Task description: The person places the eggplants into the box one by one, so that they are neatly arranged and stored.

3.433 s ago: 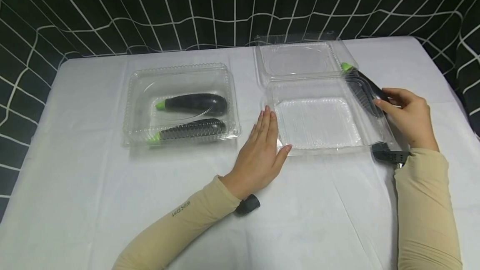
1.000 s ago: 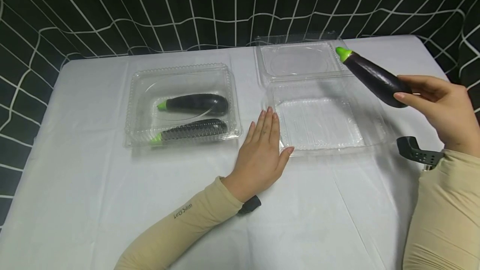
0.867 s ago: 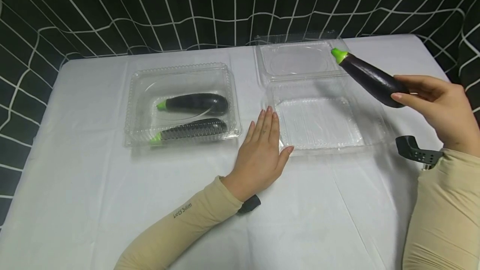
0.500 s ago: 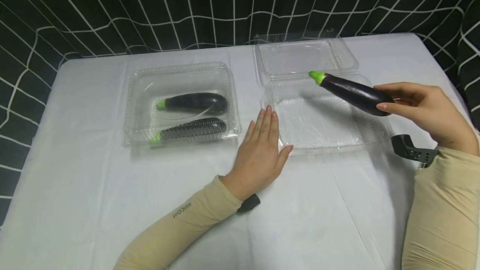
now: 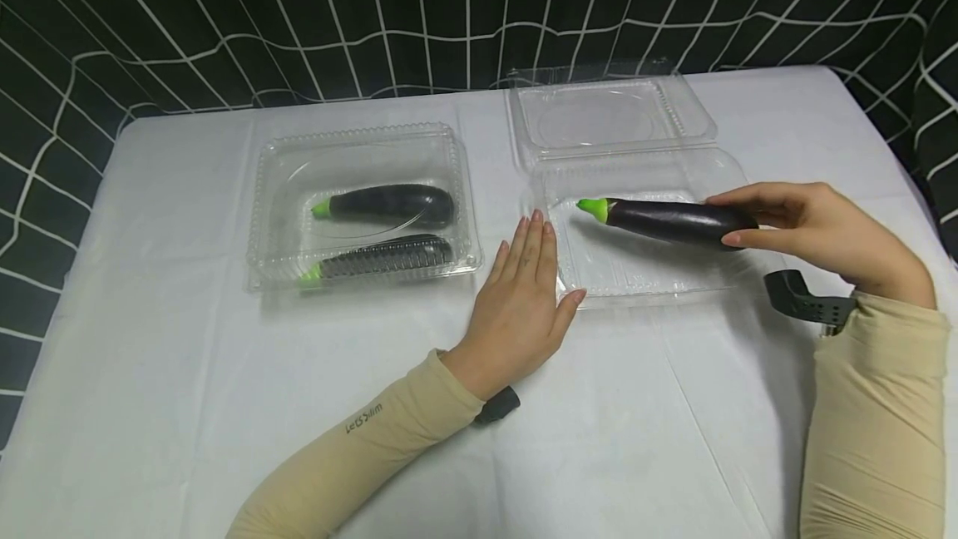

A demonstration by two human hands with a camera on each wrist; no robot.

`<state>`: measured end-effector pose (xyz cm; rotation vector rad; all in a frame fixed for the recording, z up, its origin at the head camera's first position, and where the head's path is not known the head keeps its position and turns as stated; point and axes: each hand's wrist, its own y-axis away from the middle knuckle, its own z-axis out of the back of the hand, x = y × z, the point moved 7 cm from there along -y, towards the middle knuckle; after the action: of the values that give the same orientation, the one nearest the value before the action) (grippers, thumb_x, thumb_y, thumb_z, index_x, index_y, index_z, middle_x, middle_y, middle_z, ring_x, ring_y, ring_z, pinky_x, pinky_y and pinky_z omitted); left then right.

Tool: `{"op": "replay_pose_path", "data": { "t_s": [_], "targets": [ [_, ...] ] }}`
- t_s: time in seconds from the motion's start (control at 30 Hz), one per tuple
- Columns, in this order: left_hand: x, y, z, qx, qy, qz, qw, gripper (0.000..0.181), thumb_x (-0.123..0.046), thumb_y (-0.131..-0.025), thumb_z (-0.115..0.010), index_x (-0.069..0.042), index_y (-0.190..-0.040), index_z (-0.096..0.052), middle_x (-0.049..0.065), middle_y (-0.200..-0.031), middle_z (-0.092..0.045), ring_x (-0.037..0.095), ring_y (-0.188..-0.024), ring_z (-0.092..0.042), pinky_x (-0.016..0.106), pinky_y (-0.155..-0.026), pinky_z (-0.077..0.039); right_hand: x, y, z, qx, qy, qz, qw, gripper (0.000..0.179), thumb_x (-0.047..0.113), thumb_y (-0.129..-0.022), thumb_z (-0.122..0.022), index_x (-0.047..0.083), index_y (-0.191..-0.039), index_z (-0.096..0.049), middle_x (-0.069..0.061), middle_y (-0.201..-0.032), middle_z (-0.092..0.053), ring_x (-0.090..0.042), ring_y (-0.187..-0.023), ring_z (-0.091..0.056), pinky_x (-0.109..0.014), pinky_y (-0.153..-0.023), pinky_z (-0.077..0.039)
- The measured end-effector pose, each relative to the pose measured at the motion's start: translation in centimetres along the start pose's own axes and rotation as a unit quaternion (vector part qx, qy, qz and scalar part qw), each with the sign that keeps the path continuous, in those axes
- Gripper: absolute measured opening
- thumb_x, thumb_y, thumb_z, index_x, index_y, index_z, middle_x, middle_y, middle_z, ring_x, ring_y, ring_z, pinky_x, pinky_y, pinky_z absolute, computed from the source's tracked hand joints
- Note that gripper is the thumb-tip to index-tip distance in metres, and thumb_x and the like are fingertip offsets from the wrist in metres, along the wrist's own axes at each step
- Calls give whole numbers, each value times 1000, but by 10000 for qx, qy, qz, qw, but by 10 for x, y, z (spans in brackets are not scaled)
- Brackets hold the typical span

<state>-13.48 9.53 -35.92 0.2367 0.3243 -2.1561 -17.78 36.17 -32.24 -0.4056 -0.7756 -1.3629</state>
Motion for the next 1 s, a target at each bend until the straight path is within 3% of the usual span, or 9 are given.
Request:
{"op": "replay_pose_path", "data": {
  "t_s": [0.27, 0.53, 1.0],
  "targets": [
    [0, -1, -1, 14, 35, -15, 10000, 69, -41, -102, -33, 10, -145, -16, 23, -154, -10, 31, -143, -8, 41, -116, -15, 10, -2, -14, 432, 434, 160, 9980, 38, 20, -85, -73, 19, -122, -64, 11, -116, -62, 2, -101, -54, -8, -77, -42],
    [1, 0, 0, 7, 170, -22, 9999, 69, -40, -102, -34, 10, -145, -16, 23, -154, -9, 31, -143, -9, 40, -116, -15, 15, -5, -23, 764, 766, 309, 9936, 39, 20, -82, -75, 24, -121, -65, 5, -115, -64, -2, -99, -53, -9, -79, -38],
    [1, 0, 1, -81, 504, -96, 9987, 69, -37, -102, -37, 12, -145, -15, 25, -154, -8, 32, -143, -9, 39, -116, -15, 15, -6, -32, 1124, 756, 672, 9885, 38, 13, -82, -74, 17, -119, -65, 0, -118, -64, 4, -104, -52, -7, -83, -38]
  ]
}}
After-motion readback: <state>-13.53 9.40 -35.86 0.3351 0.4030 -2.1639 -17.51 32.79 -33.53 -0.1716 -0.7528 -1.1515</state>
